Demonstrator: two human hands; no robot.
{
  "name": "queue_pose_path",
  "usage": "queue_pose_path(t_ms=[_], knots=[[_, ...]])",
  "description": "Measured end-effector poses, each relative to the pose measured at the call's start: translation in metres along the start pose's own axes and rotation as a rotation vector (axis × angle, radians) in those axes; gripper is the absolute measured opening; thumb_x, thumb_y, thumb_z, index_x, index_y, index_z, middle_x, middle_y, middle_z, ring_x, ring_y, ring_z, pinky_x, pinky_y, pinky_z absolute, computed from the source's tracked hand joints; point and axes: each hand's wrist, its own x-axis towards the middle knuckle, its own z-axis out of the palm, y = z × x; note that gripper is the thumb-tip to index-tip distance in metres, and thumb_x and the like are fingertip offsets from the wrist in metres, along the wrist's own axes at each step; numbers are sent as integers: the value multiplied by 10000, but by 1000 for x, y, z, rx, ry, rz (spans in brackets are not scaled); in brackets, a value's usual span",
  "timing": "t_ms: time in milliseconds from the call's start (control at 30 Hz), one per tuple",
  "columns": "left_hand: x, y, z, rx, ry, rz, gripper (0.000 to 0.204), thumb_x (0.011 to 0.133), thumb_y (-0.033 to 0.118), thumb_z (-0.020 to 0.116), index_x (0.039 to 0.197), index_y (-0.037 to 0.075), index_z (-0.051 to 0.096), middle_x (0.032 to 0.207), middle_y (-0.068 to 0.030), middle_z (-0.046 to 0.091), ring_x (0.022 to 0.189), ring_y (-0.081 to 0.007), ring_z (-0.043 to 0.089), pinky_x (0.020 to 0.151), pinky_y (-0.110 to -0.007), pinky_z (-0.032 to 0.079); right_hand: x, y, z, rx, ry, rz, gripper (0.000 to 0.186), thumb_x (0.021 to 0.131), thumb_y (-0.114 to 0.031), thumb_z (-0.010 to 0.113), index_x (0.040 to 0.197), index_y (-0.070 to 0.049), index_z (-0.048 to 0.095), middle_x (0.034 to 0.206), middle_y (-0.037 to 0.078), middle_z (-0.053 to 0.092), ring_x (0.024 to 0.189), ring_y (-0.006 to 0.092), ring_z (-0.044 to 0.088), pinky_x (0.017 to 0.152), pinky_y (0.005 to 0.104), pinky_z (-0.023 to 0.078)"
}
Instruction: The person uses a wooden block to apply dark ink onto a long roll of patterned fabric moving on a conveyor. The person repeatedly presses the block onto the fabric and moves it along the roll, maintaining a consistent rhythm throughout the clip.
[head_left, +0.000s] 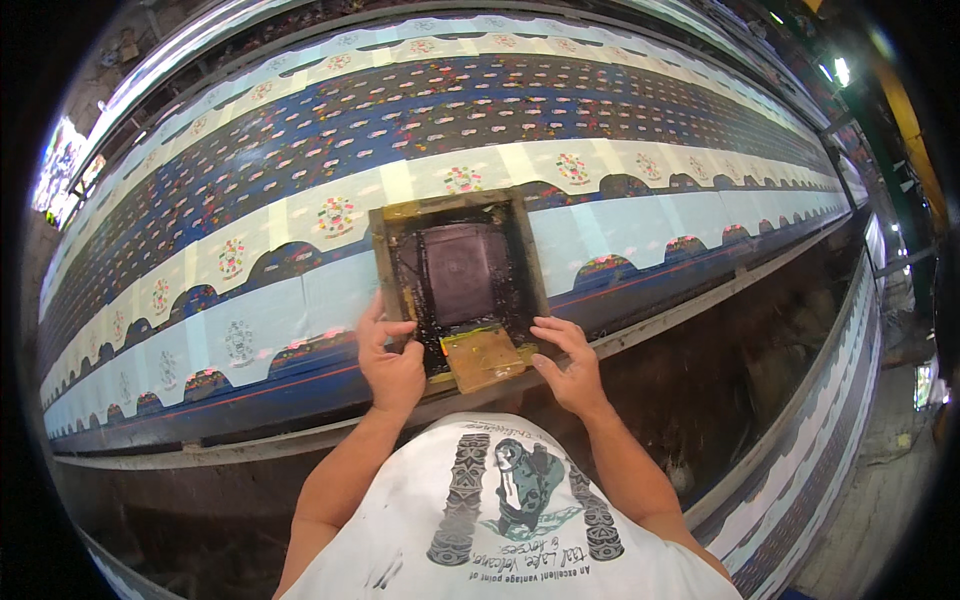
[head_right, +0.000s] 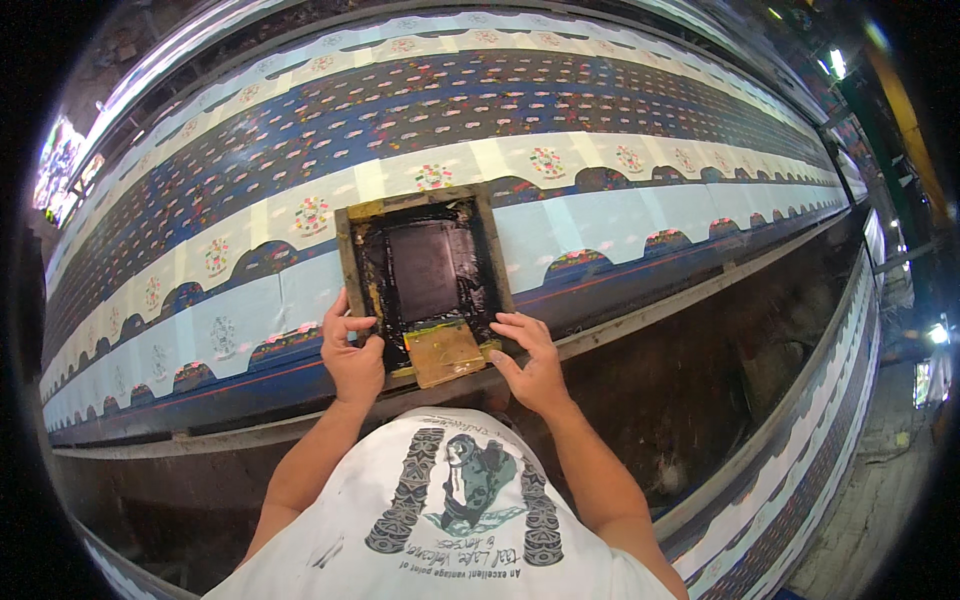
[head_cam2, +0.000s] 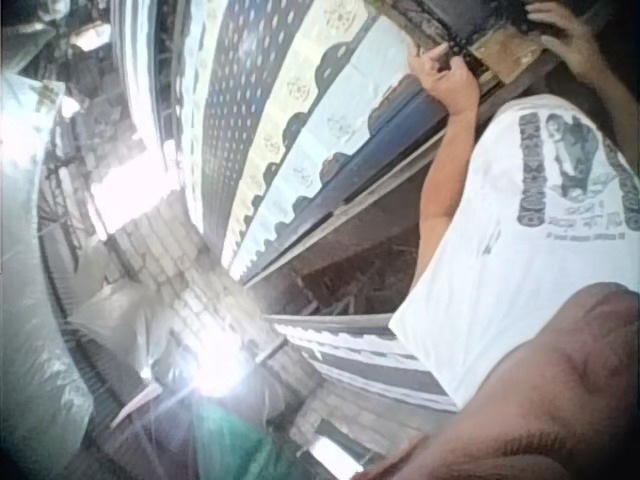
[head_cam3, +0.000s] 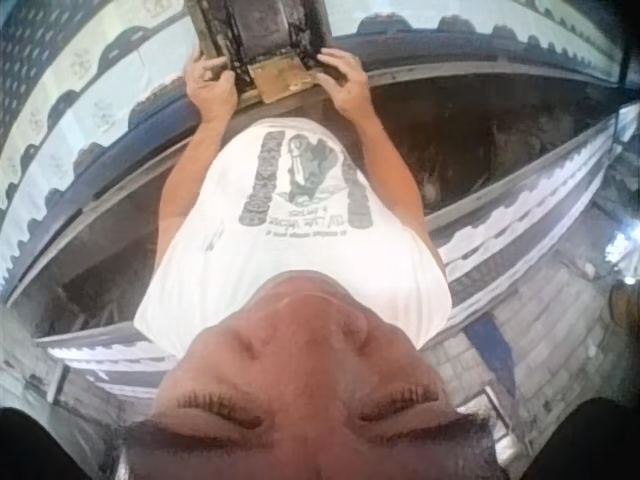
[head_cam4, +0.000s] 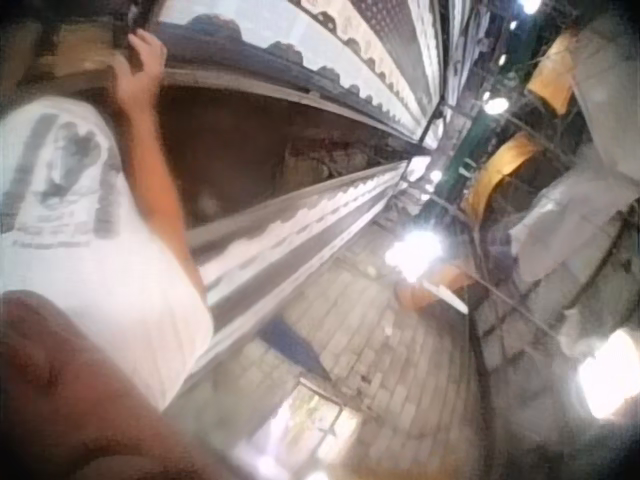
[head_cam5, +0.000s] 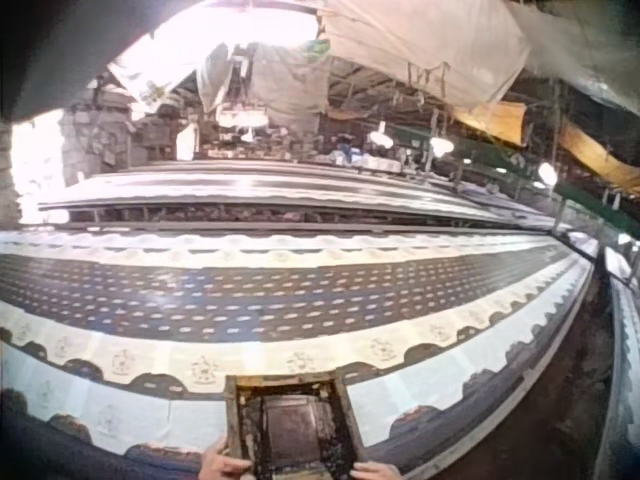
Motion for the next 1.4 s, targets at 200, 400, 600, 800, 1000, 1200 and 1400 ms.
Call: queue_pose_path(t_ms=[200,400,600,800,1000,1200,1400], knots=[[-21,-21,99,69,31,31,252,779,-98,711,974,48,776,1614,-306,609,1495,-435,586,1246,-467,444,13,56,-86,-31,-15,-34,461,908,-72,851,1365,-63,791,1511,156,724,1466,391,608,1256,510,450],[-26,-17,144,-13,34,-79,235,799,-90,727,985,41,784,1643,-306,596,1530,-415,578,1277,-466,419,21,87,-124,-112,-34,-122,425,907,-48,835,1330,-50,795,1473,173,717,1441,420,612,1234,531,464],[-27,-19,148,31,24,-126,241,796,-96,733,990,38,783,1655,-304,589,1546,-398,569,1282,-463,414,42,62,-128,-174,-252,-396,423,895,-161,911,1285,-46,792,1443,191,706,1404,436,631,1194,543,497],[-29,-33,147,-5,11,-140,399,811,-71,731,1188,29,814,1641,-290,602,1510,-427,590,1274,-484,443,64,37,-108,-368,-477,-605,418,914,-61,753,1331,-34,764,1345,173,724,1278,395,686,1102,542,550],[-16,27,133,815,-177,234,553,914,117,802,1444,-25,731,1605,-231,622,1499,-469,531,1266,-601,407,121,32,-123,-364,-611,-527,357,925,33,666,1262,-27,767,1184,188,772,1140,401,727,1026,516,578],[-2,35,127,1005,-322,356,514,1002,279,757,1400,-46,745,1592,-206,650,1486,-416,551,1298,-619,331,200,51,-103,-361,-544,-475,380,946,72,670,1295,-49,756,1174,203,772,1144,437,724,994,528,592],[4,34,127,1045,-382,349,525,1020,320,732,1392,-50,744,1573,-218,662,1403,-363,607,1306,-612,320,237,65,-72,-376,-371,-473,431,933,96,653,1315,-66,770,1191,180,769,1187,425,706,1050,529,570]])
